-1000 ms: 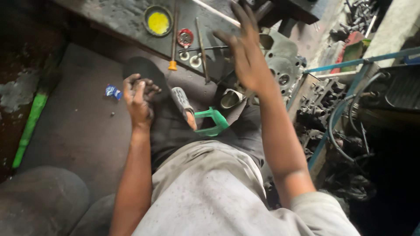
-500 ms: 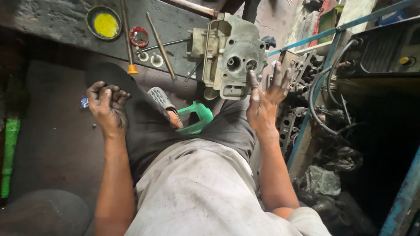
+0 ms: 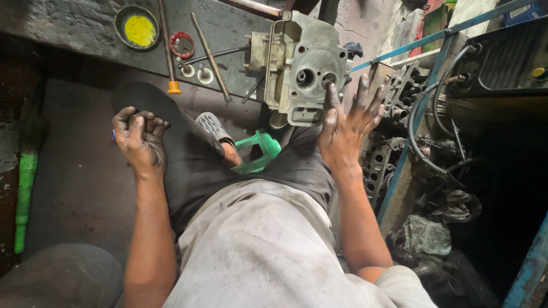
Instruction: The person cleans a metal engine cylinder head using a screwdriver to scrape residue and a cloth to wipe the surfaces. They rotate the part to access different areas and continue wiping until the surfaces appear clean.
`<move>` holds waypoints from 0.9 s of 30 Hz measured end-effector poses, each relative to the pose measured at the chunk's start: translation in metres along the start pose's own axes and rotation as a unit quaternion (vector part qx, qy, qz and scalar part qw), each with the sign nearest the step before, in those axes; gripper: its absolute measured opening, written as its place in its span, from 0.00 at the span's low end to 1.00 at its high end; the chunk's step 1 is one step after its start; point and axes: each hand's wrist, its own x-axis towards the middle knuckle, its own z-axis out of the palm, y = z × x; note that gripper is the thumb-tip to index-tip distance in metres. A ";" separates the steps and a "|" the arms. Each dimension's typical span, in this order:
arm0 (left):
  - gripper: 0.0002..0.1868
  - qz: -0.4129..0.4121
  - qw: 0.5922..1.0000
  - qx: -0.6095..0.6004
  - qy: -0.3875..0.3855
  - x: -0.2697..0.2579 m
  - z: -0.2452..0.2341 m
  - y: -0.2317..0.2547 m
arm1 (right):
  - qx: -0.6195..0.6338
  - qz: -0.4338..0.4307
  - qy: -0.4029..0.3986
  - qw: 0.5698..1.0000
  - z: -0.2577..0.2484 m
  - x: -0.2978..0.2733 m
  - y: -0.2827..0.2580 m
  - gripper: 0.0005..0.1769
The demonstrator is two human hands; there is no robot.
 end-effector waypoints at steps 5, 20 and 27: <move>0.14 -0.010 1.000 0.002 0.012 -0.002 0.005 0.001 | 0.022 -0.022 -0.011 0.999 0.010 0.002 -0.001 0.30; 0.14 -0.003 1.000 0.016 -0.006 -0.001 0.006 0.002 | -0.045 0.021 0.013 0.999 0.013 0.008 -0.004 0.30; 0.14 -0.007 1.000 0.008 0.015 0.000 0.002 0.002 | 0.010 0.031 -0.006 0.999 0.006 0.002 -0.012 0.30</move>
